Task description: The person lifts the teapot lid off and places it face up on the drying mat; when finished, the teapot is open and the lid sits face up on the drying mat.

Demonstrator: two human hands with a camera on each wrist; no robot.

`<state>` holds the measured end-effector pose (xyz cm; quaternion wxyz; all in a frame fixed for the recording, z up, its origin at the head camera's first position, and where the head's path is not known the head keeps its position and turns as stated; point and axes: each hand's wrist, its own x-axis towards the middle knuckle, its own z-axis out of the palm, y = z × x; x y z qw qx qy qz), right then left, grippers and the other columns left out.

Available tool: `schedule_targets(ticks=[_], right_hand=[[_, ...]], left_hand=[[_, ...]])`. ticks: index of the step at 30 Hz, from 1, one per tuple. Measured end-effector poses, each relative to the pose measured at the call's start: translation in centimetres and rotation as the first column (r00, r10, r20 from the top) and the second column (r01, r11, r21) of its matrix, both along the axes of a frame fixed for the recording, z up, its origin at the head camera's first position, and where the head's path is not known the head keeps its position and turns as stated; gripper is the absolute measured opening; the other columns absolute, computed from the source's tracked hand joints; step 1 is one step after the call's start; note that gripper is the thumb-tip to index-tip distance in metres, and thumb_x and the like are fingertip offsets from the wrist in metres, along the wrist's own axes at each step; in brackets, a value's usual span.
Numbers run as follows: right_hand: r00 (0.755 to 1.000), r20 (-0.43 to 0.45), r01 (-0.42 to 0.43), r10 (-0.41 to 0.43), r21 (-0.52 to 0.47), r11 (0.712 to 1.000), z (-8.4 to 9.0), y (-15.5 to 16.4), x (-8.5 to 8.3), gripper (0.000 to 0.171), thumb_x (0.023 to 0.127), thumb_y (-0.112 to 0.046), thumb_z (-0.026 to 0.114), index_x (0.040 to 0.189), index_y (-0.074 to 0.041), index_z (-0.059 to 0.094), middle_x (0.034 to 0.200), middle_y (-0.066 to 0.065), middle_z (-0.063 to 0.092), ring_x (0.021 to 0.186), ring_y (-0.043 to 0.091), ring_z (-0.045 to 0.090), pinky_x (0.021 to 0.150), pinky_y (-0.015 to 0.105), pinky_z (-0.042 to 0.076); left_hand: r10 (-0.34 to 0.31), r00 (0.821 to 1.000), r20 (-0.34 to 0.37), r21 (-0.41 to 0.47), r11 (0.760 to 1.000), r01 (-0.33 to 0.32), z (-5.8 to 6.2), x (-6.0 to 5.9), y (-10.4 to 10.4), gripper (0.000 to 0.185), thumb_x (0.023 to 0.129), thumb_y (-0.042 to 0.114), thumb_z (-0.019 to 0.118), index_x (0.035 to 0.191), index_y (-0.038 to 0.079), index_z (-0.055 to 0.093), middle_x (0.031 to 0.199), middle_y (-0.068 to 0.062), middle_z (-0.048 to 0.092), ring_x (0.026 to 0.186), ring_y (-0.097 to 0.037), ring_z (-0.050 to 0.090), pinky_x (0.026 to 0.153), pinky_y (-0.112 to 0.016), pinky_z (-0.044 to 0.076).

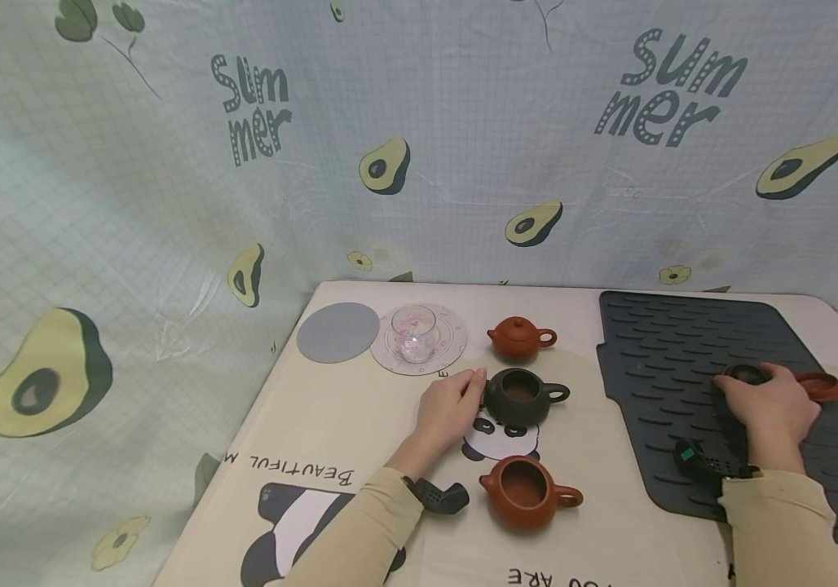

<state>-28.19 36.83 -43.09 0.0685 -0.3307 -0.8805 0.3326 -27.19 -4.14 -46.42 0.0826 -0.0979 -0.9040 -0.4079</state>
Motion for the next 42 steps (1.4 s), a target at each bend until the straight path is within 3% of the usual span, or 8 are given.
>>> schedule_targets(ticks=[13,31,42], right_hand=[[0.999,-0.012,-0.032,0.033,0.02,0.999,0.0,0.1,0.4,0.078,0.098,-0.028,0.06,0.157,0.006,0.022,0.148,0.044,0.028,0.13,0.061,0.022,0.098,0.066,0.027],[0.997,-0.07,-0.026,0.031,0.08,0.996,0.4,-0.2,0.8,0.073,0.098,-0.025,0.059,0.153,0.011,0.028,0.145,0.044,0.033,0.129,0.058,0.03,0.107,0.063,0.016],[0.976,-0.21,0.073,-0.049,0.109,0.991,1.1,-1.1,1.1,0.065,0.1,-0.021,0.058,0.153,0.008,0.033,0.152,0.036,0.035,0.14,0.053,0.029,0.116,0.058,0.007]], left_hand=[[-0.002,1.0,0.0,0.004,1.0,0.002,0.0,0.2,-0.1,0.046,0.109,0.046,0.042,0.073,0.022,0.057,0.061,0.008,0.051,0.063,-0.013,0.05,0.06,-0.029,0.037],[-0.006,1.0,-0.008,-0.002,1.0,0.005,-0.1,0.3,-0.2,0.046,0.109,0.045,0.042,0.073,0.022,0.057,0.061,0.008,0.051,0.064,-0.013,0.051,0.061,-0.029,0.038],[-0.017,1.0,-0.018,0.007,1.0,0.018,-0.1,0.5,-0.4,0.045,0.109,0.045,0.043,0.073,0.021,0.056,0.061,0.008,0.049,0.062,-0.012,0.049,0.059,-0.028,0.036]])
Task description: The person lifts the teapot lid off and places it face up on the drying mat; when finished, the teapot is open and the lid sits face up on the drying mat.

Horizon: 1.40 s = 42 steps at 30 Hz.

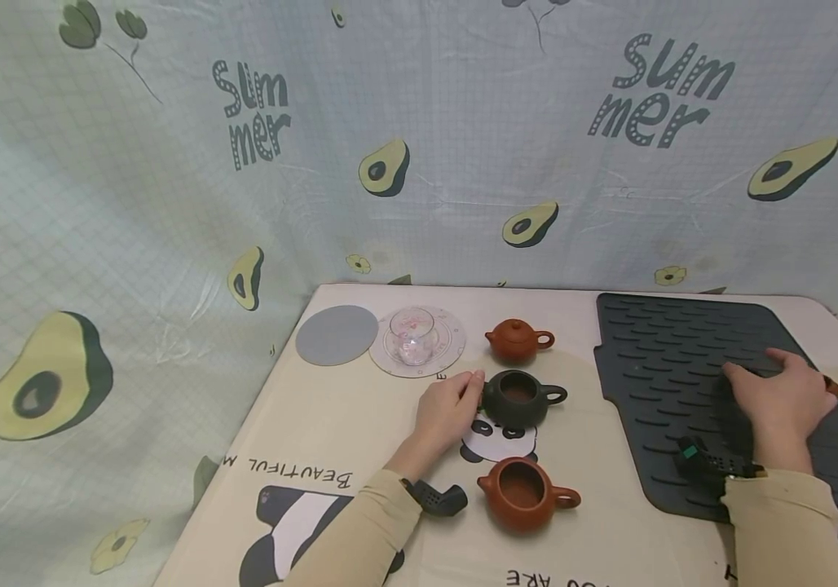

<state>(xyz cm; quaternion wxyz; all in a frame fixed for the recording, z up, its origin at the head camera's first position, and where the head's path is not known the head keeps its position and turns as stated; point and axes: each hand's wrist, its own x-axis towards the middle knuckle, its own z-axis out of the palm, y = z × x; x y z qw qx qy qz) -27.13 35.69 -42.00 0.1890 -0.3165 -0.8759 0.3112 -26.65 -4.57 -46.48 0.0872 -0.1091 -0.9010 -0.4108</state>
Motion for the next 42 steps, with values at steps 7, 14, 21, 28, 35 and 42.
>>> schedule_targets(ticks=[7,14,21,28,35,42], right_hand=[[0.995,-0.079,-0.054,0.054,-0.007,0.999,2.5,-1.1,0.4,0.063,0.101,-0.028,0.055,0.153,0.004,0.038,0.154,0.033,0.035,0.143,0.051,0.026,0.116,0.061,0.007],[0.96,-0.148,-0.234,0.236,0.035,0.972,5.0,-3.8,0.6,0.06,0.102,-0.035,0.055,0.149,0.001,0.047,0.149,0.032,0.041,0.131,0.051,0.04,0.107,0.061,0.027],[0.857,-0.181,-0.467,0.483,0.129,0.875,7.2,-9.0,1.8,0.055,0.103,-0.042,0.058,0.142,-0.004,0.056,0.141,0.028,0.051,0.117,0.046,0.051,0.083,0.06,0.042],[0.699,-0.178,-0.705,0.692,-0.008,0.71,7.2,-14.0,2.3,0.051,0.101,-0.045,0.063,0.14,-0.012,0.059,0.135,0.018,0.059,0.116,0.037,0.057,0.08,0.048,0.047],[0.632,-0.012,-0.772,0.775,-0.088,0.629,4.6,-16.9,-2.0,0.048,0.101,-0.037,0.065,0.137,-0.006,0.061,0.137,0.019,0.06,0.124,0.039,0.057,0.094,0.056,0.049],[0.618,0.128,-0.786,0.776,0.079,0.613,3.8,-19.3,-5.6,0.05,0.1,-0.034,0.064,0.137,0.0,0.062,0.135,0.022,0.062,0.119,0.04,0.062,0.094,0.051,0.052]], left_hand=[[0.013,1.0,0.02,0.025,1.0,-0.013,0.5,-0.3,-0.1,0.046,0.108,0.046,0.043,0.073,0.02,0.056,0.061,0.006,0.05,0.063,-0.014,0.05,0.06,-0.029,0.036],[0.021,0.998,0.051,0.158,0.987,-0.028,0.9,-0.7,-0.4,0.04,0.108,0.048,0.044,0.09,0.018,0.063,0.071,0.005,0.058,0.068,-0.014,0.054,0.063,-0.031,0.041],[0.026,0.998,0.063,0.199,0.979,-0.038,1.0,-1.7,-0.8,0.038,0.108,0.047,0.046,0.094,0.016,0.064,0.073,0.004,0.061,0.068,-0.015,0.055,0.063,-0.031,0.041],[-0.031,0.998,0.053,0.198,0.98,0.02,0.9,-3.1,0.1,0.04,0.107,0.046,0.047,0.089,0.015,0.064,0.073,0.003,0.059,0.071,-0.016,0.054,0.064,-0.031,0.042],[-0.023,0.997,0.068,0.232,0.973,0.007,1.2,-5.3,0.6,0.041,0.108,0.039,0.049,0.087,0.008,0.067,0.07,0.001,0.061,0.066,-0.015,0.055,0.063,-0.031,0.042],[-0.023,0.99,0.142,0.224,0.974,-0.01,1.7,-7.2,1.4,0.043,0.108,0.039,0.047,0.091,0.005,0.068,0.071,-0.001,0.061,0.06,-0.016,0.055,0.059,-0.029,0.045]])
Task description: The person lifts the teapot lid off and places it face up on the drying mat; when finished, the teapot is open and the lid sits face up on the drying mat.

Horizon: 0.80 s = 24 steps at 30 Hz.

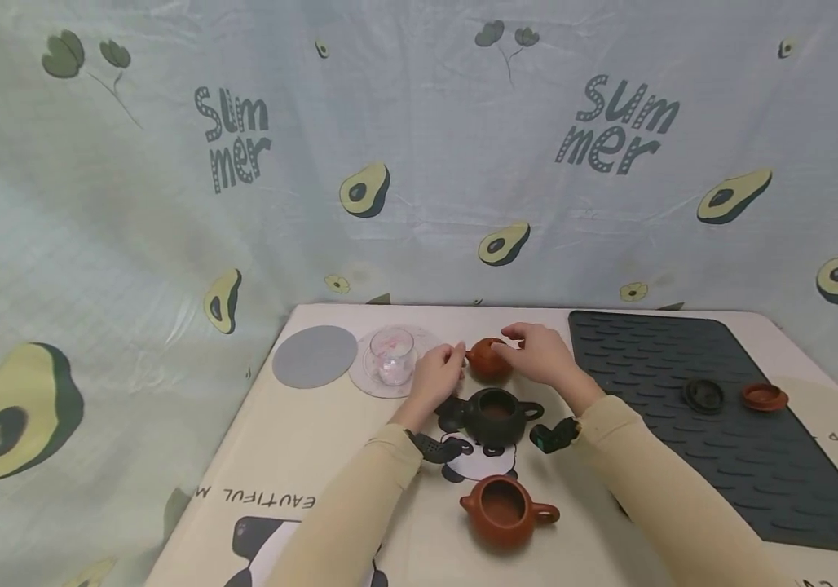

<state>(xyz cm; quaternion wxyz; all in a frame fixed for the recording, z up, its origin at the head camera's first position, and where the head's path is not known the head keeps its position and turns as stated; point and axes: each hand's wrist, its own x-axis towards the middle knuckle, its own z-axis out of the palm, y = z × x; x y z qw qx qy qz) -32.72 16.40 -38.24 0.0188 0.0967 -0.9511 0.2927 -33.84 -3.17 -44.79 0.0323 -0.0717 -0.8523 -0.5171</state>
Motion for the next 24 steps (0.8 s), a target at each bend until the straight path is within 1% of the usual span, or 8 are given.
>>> schedule_targets(ticks=[4,6,9,13,16,18,21,24], right_hand=[[1.0,-0.012,0.01,-0.009,0.051,0.999,-0.3,-0.8,-0.6,0.051,0.1,-0.036,0.064,0.136,0.0,0.063,0.133,0.022,0.064,0.12,0.04,0.061,0.096,0.052,0.051],[1.0,-0.017,0.012,-0.011,0.066,0.998,-0.5,-1.1,-0.8,0.048,0.1,-0.037,0.065,0.133,-0.002,0.066,0.129,0.021,0.066,0.119,0.04,0.062,0.096,0.052,0.051],[1.0,-0.018,0.026,-0.025,0.087,0.996,-0.7,-1.5,-0.8,0.045,0.1,-0.037,0.066,0.131,-0.005,0.068,0.125,0.018,0.069,0.115,0.038,0.063,0.095,0.052,0.051],[0.999,-0.015,0.047,-0.046,0.112,0.993,-1.0,-1.9,-0.8,0.046,0.1,-0.039,0.066,0.134,-0.008,0.068,0.123,0.017,0.07,0.109,0.036,0.064,0.091,0.05,0.052],[0.998,-0.018,0.063,-0.061,0.12,0.991,-1.1,-2.1,-0.8,0.046,0.1,-0.04,0.065,0.136,-0.012,0.067,0.126,0.017,0.069,0.108,0.035,0.064,0.089,0.049,0.052],[0.997,-0.02,0.077,-0.075,0.12,0.99,-1.1,-2.1,-0.9,0.045,0.1,-0.04,0.066,0.136,-0.013,0.067,0.127,0.017,0.069,0.107,0.035,0.064,0.089,0.049,0.052],[0.995,-0.01,0.099,-0.099,0.114,0.989,-1.0,-1.9,-0.8,0.044,0.099,-0.04,0.066,0.136,-0.015,0.068,0.127,0.017,0.068,0.107,0.035,0.064,0.088,0.049,0.051],[0.994,0.004,0.106,-0.108,0.117,0.987,-1.1,-1.7,-0.8,0.044,0.099,-0.041,0.066,0.136,-0.016,0.067,0.127,0.017,0.068,0.105,0.034,0.063,0.087,0.049,0.051]], left_hand=[[-0.003,1.0,-0.008,-0.064,0.998,0.003,-0.1,-0.3,0.3,0.042,0.108,0.041,0.046,0.086,0.01,0.064,0.074,-0.002,0.06,0.069,-0.019,0.054,0.064,-0.032,0.043],[-0.009,1.0,-0.011,-0.093,0.996,0.008,-0.1,-0.5,0.5,0.042,0.108,0.041,0.046,0.086,0.01,0.063,0.076,-0.003,0.06,0.071,-0.021,0.055,0.066,-0.034,0.043],[-0.017,1.0,0.001,-0.157,0.987,0.017,-0.2,-0.6,0.7,0.043,0.109,0.042,0.041,0.093,0.008,0.063,0.083,-0.006,0.062,0.077,-0.024,0.057,0.07,-0.036,0.044],[-0.011,1.0,-0.002,-0.259,0.966,0.01,-0.3,-0.7,0.9,0.045,0.11,0.042,0.034,0.105,0.008,0.063,0.098,-0.011,0.067,0.089,-0.03,0.062,0.076,-0.04,0.046],[-0.005,1.0,-0.017,-0.287,0.958,0.0,-0.3,-0.8,0.8,0.043,0.111,0.041,0.032,0.105,0.01,0.062,0.103,-0.012,0.068,0.094,-0.032,0.064,0.079,-0.042,0.046],[-0.011,1.0,-0.022,-0.265,0.964,0.005,-0.2,-0.8,0.7,0.041,0.111,0.039,0.034,0.099,0.01,0.061,0.097,-0.011,0.066,0.091,-0.031,0.063,0.076,-0.041,0.045],[-0.04,0.999,0.019,-0.152,0.987,0.042,-0.1,-0.6,0.5,0.04,0.11,0.037,0.039,0.09,0.009,0.059,0.083,-0.008,0.061,0.077,-0.025,0.059,0.069,-0.036,0.043],[-0.07,0.996,0.062,-0.032,0.997,0.072,0.0,-0.5,0.4,0.041,0.11,0.035,0.044,0.085,0.007,0.059,0.073,-0.003,0.057,0.065,-0.019,0.056,0.062,-0.03,0.043]])
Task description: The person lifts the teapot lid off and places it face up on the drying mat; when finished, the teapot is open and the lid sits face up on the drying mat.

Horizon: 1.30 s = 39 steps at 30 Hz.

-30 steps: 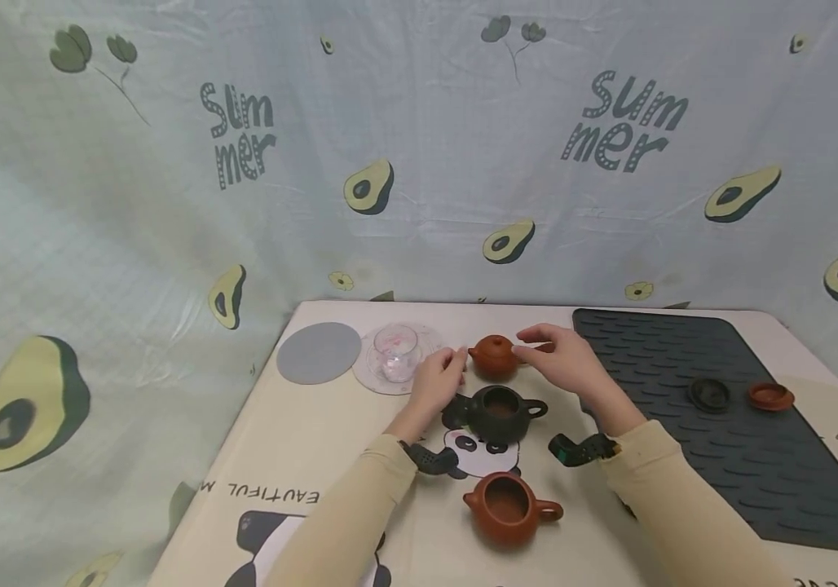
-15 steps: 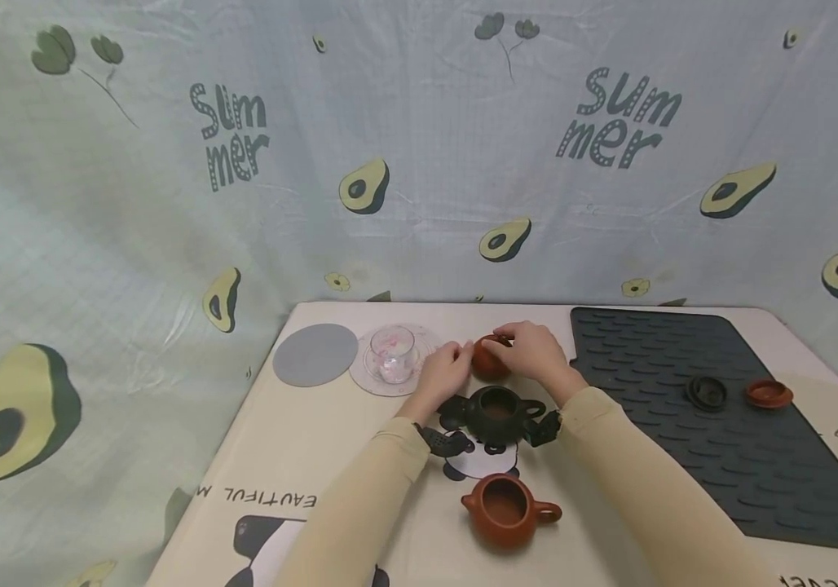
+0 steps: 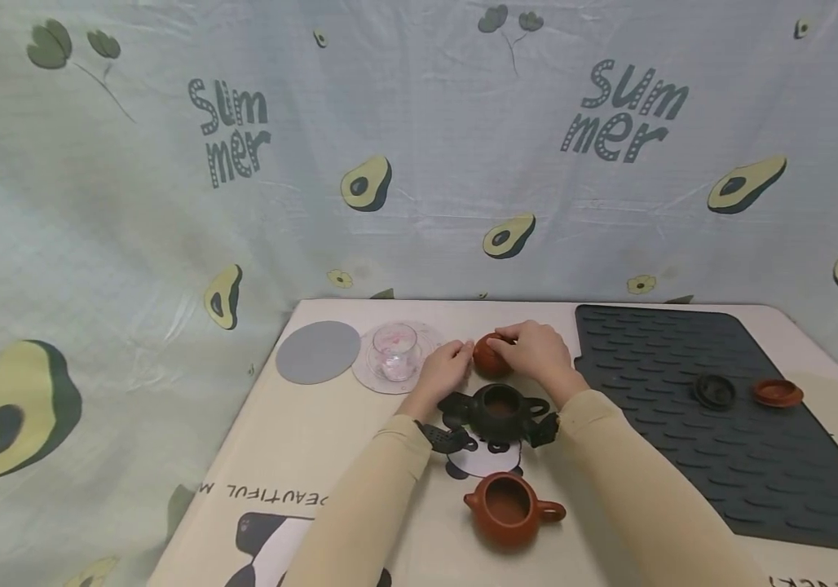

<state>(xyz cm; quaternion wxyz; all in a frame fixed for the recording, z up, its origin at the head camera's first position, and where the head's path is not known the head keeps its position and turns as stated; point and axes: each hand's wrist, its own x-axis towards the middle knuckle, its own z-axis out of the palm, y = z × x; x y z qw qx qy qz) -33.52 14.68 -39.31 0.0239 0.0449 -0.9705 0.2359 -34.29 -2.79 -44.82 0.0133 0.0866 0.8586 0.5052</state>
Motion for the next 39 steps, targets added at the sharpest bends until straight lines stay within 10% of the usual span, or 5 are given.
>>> schedule_targets(ticks=[17,28,39], right_hand=[[1.0,0.016,-0.007,0.007,0.006,1.0,0.3,0.1,0.2,0.046,0.099,-0.043,0.065,0.138,-0.017,0.066,0.129,0.019,0.067,0.104,0.035,0.063,0.086,0.049,0.051],[0.999,-0.026,0.031,-0.036,-0.175,0.984,0.2,0.8,0.6,0.04,0.098,-0.039,0.069,0.128,-0.012,0.073,0.127,0.019,0.068,0.103,0.034,0.063,0.077,0.041,0.051],[0.992,0.116,0.114,-0.054,-0.616,0.779,0.1,1.5,1.5,0.046,0.102,-0.036,0.065,0.137,-0.006,0.065,0.129,0.017,0.066,0.106,0.028,0.066,0.092,0.041,0.051]], left_hand=[[0.028,0.996,0.082,0.094,0.995,-0.036,0.1,0.1,0.1,0.039,0.109,0.035,0.046,0.084,0.007,0.059,0.068,0.0,0.054,0.058,-0.013,0.05,0.054,-0.025,0.041],[0.041,0.996,0.083,0.067,0.997,-0.047,0.1,0.8,0.3,0.044,0.109,0.039,0.045,0.086,0.006,0.061,0.067,0.0,0.055,0.057,-0.014,0.05,0.056,-0.026,0.041],[0.038,0.996,0.085,0.113,0.992,-0.047,0.1,1.1,0.2,0.043,0.109,0.037,0.047,0.087,0.003,0.063,0.066,0.0,0.056,0.056,-0.013,0.052,0.053,-0.024,0.042]])
